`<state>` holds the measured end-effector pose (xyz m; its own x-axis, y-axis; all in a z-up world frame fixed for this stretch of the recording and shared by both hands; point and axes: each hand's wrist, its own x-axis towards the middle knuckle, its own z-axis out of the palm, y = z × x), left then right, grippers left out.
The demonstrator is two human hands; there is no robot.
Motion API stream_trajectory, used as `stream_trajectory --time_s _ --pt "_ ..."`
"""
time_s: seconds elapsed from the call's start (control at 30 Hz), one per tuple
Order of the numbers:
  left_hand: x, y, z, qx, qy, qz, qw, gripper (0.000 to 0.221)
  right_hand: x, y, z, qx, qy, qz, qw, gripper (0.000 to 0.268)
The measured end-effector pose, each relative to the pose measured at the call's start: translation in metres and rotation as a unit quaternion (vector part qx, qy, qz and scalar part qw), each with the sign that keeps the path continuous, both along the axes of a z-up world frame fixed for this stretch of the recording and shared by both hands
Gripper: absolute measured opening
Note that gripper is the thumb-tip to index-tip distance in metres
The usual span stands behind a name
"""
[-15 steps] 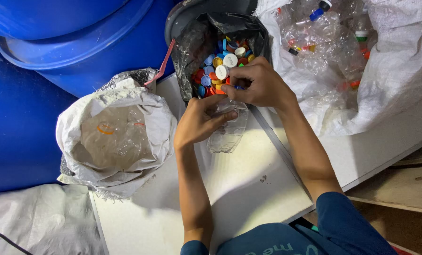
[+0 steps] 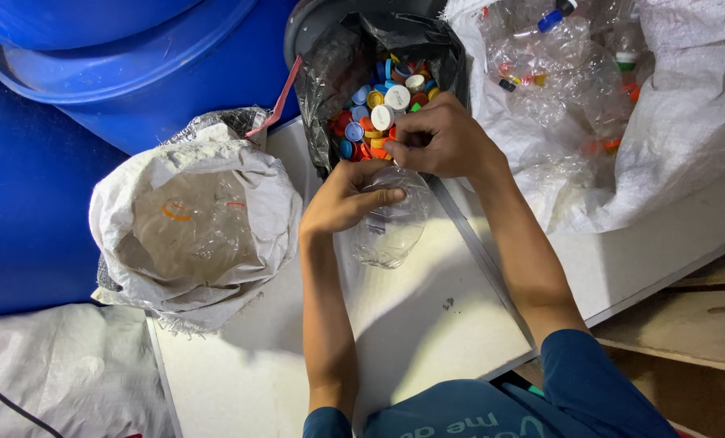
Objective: The person removes plastic bottle caps from empty bottles and places them into a black bag. They then place the empty bottles into a white sack. The person repeats this process with multiple bottles.
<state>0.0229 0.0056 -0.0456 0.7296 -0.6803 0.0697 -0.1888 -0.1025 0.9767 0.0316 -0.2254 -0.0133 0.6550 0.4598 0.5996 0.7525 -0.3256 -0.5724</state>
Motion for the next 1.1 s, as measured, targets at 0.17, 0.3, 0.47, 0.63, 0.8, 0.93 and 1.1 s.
stream_trajectory --time_s 0.17,0.3,0.47,0.63,0.8,0.93,1.1 --pt "0.022 0.005 -0.048 -0.105 0.114 -0.092 0.984 0.041 0.002 0.005 -0.008 0.039 0.02 0.038 0.998 0.019" --pt "0.023 -0.004 -0.067 -0.219 0.241 -0.156 0.933 0.044 0.005 0.003 -0.02 0.091 0.047 0.042 0.994 0.02" --pt "0.018 -0.052 -0.123 -0.398 0.294 -0.185 0.849 0.046 0.009 -0.002 -0.029 0.192 0.076 0.079 0.975 0.031" --pt "0.004 -0.077 -0.096 -0.453 0.353 -0.244 0.781 0.035 0.035 -0.009 -0.052 0.288 0.143 0.174 0.931 0.042" --pt "0.004 -0.08 -0.078 -0.508 0.418 -0.319 0.682 0.023 0.029 -0.036 -0.038 0.11 0.16 0.022 0.981 0.017" --pt "0.006 -0.036 -0.039 -0.223 0.169 -0.109 0.954 0.03 0.003 -0.025 0.006 -0.013 0.11 -0.05 0.993 0.013" --pt "-0.009 -0.013 -0.008 -0.041 0.124 0.002 0.991 0.032 -0.001 -0.014 0.009 -0.019 0.158 -0.017 0.987 0.015"
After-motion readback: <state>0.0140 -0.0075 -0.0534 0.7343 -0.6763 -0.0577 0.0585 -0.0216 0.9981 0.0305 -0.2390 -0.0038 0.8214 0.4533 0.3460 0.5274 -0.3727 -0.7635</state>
